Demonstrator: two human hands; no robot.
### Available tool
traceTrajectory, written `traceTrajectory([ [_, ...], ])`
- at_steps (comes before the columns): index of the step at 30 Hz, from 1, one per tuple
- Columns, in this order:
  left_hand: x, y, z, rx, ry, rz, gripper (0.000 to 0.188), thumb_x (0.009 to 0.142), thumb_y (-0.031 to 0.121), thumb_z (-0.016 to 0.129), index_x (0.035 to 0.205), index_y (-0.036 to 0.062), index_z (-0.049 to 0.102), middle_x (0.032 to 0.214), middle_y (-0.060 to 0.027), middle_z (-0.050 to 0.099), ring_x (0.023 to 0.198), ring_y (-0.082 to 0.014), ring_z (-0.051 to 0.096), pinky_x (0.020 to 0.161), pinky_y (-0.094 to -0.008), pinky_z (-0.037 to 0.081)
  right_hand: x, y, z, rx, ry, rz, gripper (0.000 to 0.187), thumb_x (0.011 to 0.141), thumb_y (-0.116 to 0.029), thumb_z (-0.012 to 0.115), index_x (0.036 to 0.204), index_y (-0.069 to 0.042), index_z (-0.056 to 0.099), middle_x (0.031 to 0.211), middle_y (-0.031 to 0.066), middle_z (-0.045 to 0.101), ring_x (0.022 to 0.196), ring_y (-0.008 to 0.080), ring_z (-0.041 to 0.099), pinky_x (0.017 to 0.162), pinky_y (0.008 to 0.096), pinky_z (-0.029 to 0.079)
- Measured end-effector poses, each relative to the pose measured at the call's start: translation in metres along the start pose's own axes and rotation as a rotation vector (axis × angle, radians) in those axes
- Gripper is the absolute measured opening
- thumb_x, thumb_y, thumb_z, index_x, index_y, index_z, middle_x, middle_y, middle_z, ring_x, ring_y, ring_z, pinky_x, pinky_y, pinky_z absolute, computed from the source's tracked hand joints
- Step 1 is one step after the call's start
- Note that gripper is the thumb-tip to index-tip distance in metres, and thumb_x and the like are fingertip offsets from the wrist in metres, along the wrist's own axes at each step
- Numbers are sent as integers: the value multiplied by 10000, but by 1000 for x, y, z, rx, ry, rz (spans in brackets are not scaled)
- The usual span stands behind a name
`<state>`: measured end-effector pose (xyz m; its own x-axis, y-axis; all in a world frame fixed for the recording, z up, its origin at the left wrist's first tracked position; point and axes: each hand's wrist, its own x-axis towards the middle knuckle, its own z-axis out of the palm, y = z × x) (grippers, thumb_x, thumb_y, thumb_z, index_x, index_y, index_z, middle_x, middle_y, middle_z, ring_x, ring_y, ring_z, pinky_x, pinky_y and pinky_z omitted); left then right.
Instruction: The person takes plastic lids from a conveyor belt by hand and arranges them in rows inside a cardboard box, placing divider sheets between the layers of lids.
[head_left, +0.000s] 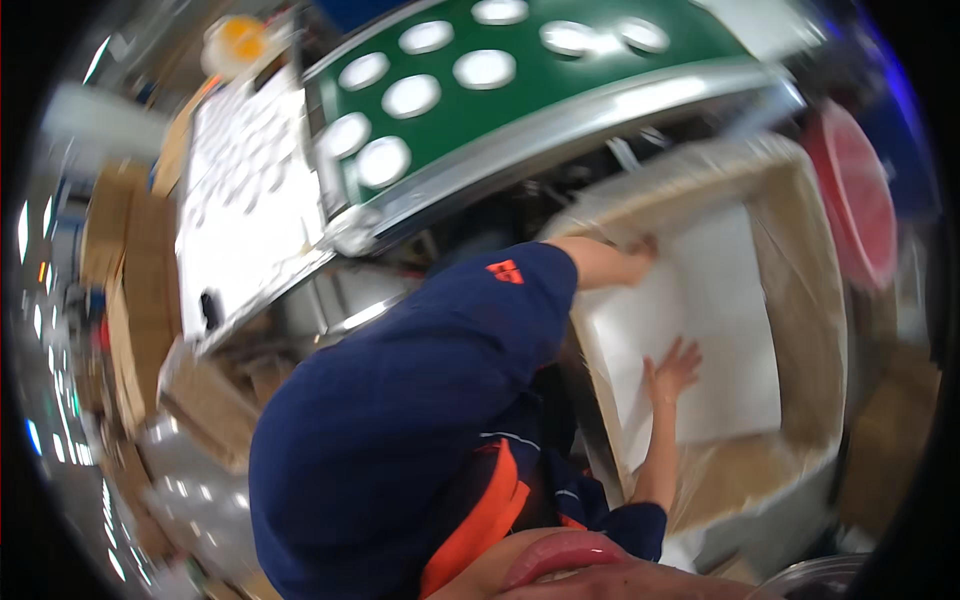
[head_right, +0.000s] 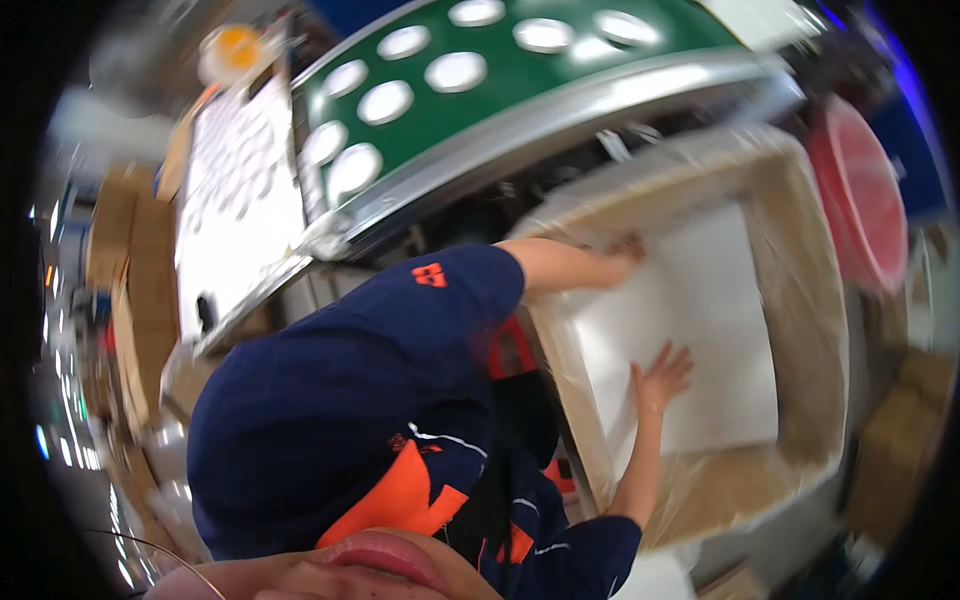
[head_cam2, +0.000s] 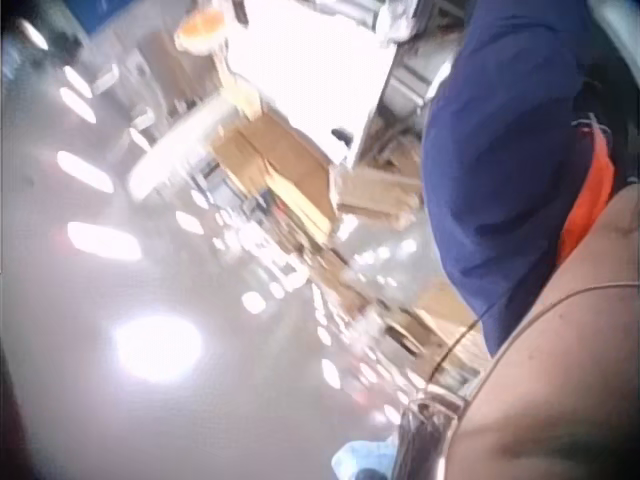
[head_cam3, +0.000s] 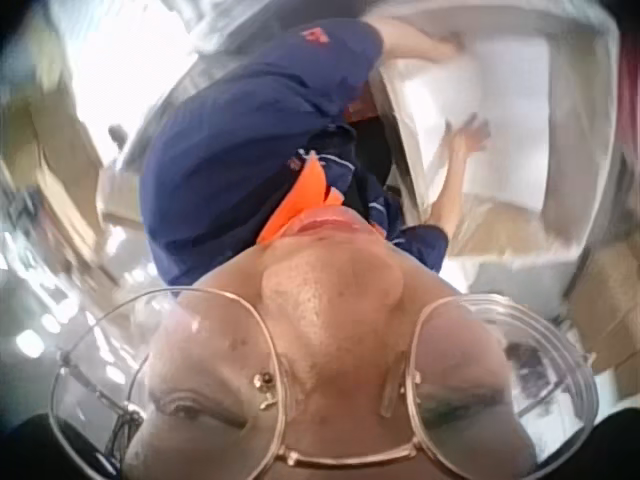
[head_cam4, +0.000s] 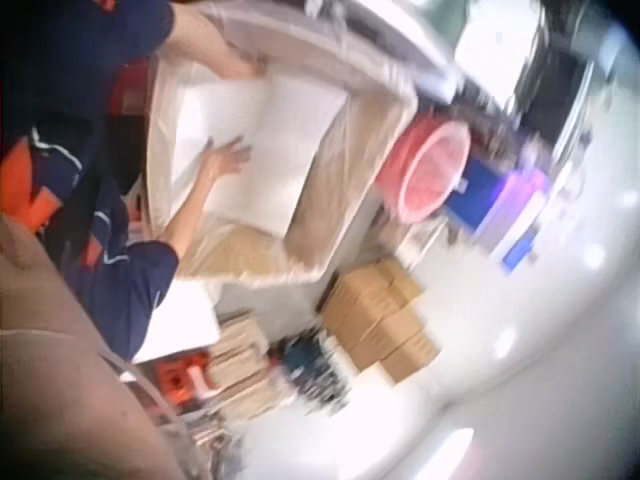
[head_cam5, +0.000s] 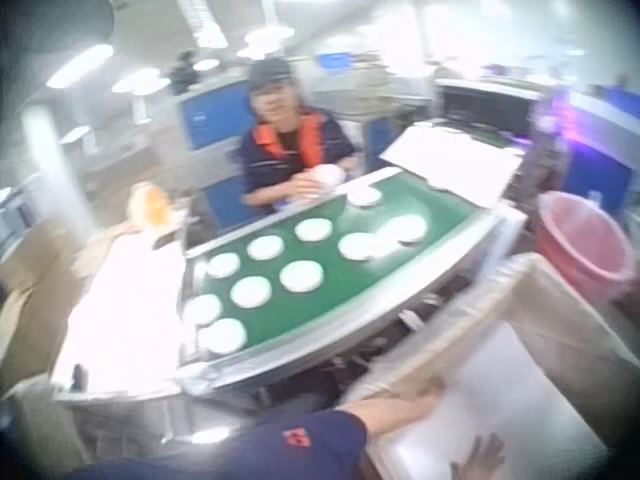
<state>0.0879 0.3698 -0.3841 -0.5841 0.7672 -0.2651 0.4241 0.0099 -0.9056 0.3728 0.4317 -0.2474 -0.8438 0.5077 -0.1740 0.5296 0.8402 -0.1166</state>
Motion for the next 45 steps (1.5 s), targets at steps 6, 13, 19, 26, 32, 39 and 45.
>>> traceTrajectory([
  [6, -184, -334, -168, -2154, 289, 1012, 374, 849, 411, 534, 1031, 103, 644, 996, -103, 658, 934, -291, 612, 801, -380, 469, -57, 100, 42, -115, -46, 383, 1010, 732, -615, 567, 1458, -155, 37, 1479, 249, -19, 1329, 503, 34, 962, 707, 156],
  [13, -278, -341, 172, -1178, 150, -807, 651, 761, 310, 666, 1298, 85, 376, 1095, -227, 505, 1007, -370, 519, 851, -454, 416, 7, 15, 38, -65, -31, 164, 1127, 677, -644, 621, 1447, -82, 19, 1429, 350, -53, 1316, 535, -12, 966, 692, 172],
  [19, -251, -368, 188, -1447, 354, -556, 502, 803, 81, 593, 1260, 122, 391, 938, -202, 539, 894, -375, 559, 747, -445, 467, 24, -11, 33, -90, -241, -63, 946, 748, -431, 664, 1456, -198, 81, 1482, 239, -34, 1342, 483, 2, 990, 672, 180],
  [26, -225, -403, 254, -1426, 182, -524, 608, 746, 11, 603, 1293, 116, 358, 1094, -231, 484, 946, -401, 548, 817, -437, 454, -74, 55, 20, 10, -330, 344, 1184, 600, -466, 782, 1454, -194, 8, 1481, 235, -72, 1356, 448, 22, 1029, 614, 207],
  [32, -217, -428, 261, -1646, 225, -232, 808, 733, 5, 615, 1415, 185, 221, 1295, -241, 377, 1118, -387, 477, 952, -402, 390, -163, 145, 45, 23, -540, 719, 1372, 540, -470, 822, 1409, -99, -173, 1442, 324, -50, 1345, 470, 36, 1056, 509, 258],
  [39, -227, -434, 263, -1573, 333, -114, 668, 728, -61, 543, 1339, 160, 389, 1063, -165, 521, 1024, -322, 523, 896, -383, 419, -145, 123, 31, 55, -639, 833, 1424, 521, -440, 846, 1387, -88, -229, 1429, 349, -21, 1345, 458, 76, 1055, 494, 272],
  [45, -246, -432, 208, -1396, 259, -1, 601, 760, 6, 532, 1296, 254, 423, 989, -157, 525, 805, -359, 591, 697, -425, 490, -144, 90, 21, 95, -531, 851, 1412, 503, -381, 871, 1408, -142, -186, 1435, 332, -30, 1297, 500, 193, 1045, 506, 295],
])
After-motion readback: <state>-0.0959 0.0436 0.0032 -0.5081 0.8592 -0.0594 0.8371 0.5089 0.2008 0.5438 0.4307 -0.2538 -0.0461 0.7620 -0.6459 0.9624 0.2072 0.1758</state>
